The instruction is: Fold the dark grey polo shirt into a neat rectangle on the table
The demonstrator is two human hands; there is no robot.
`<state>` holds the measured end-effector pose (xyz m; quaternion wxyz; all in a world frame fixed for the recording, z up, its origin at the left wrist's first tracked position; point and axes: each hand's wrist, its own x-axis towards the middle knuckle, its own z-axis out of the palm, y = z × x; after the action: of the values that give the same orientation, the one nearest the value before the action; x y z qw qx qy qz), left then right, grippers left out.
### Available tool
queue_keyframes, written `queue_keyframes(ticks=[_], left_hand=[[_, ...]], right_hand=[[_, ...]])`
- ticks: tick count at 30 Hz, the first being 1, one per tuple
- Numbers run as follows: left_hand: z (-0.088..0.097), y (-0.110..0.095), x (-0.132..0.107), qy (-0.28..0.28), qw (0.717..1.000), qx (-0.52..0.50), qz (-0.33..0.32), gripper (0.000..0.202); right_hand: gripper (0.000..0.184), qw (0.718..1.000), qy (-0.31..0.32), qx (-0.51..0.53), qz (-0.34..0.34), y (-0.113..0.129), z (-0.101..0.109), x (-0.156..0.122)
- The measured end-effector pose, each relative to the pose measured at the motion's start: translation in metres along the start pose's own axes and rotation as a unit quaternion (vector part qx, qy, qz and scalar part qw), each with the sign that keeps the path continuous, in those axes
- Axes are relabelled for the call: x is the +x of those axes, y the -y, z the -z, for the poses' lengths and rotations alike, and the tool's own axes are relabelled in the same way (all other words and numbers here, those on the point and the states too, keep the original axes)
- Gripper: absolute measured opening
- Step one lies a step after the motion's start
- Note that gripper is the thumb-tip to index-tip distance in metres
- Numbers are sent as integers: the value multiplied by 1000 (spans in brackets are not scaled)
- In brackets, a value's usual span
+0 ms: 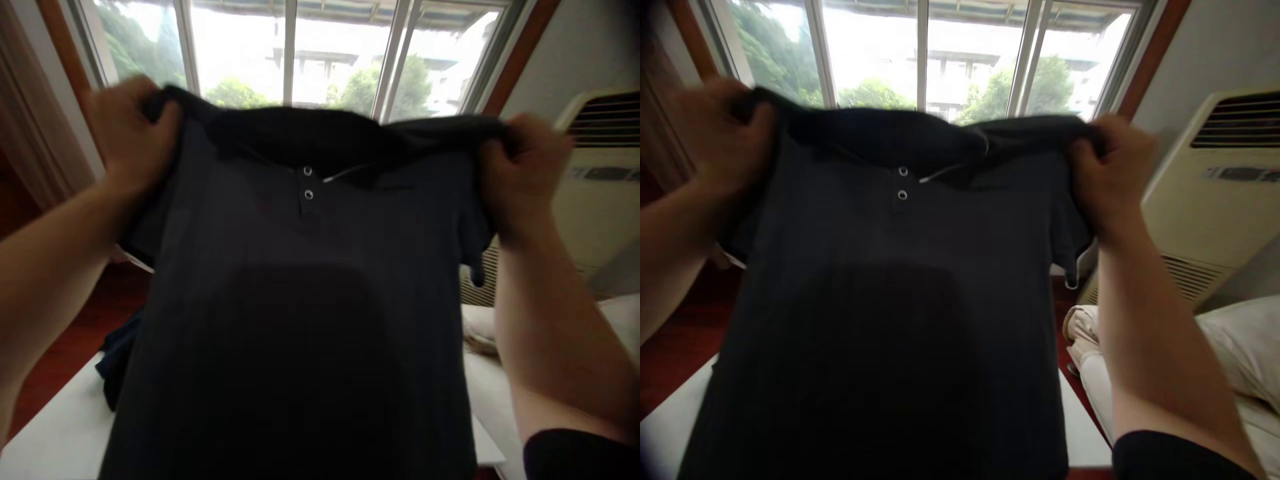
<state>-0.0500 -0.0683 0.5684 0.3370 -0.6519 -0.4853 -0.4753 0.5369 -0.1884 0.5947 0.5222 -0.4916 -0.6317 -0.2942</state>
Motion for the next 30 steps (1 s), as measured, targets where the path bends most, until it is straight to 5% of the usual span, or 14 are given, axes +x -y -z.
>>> queue_keyframes(ticks=[2, 4, 9, 13, 18, 23, 30], left_hand=[[32, -27, 7, 28, 999, 3, 21, 64], [19, -47, -14, 110, 992, 7, 54, 61], [-101, -62, -123, 348, 931, 62, 91, 44], [-158, -69, -201, 470, 878, 53, 68, 46], [-190, -80, -263, 517, 853, -21, 60, 51], [-197, -89, -291, 551, 829, -30, 95, 66], [-163, -113, -307, 422, 906, -37, -1, 48]], right_hand=[[42, 1000, 29, 13, 0, 14, -4, 2], [41, 993, 114, 28, -26, 7, -46, -11], [31, 925, 363, -39, -107, -39, -196, -89], [41, 851, 501, -74, -136, -40, -255, -158], [39, 831, 542, -37, -117, -21, -288, -208], [50, 822, 563, 12, -89, 3, -306, -249], [58, 859, 500, -62, -91, 19, -277, -322]])
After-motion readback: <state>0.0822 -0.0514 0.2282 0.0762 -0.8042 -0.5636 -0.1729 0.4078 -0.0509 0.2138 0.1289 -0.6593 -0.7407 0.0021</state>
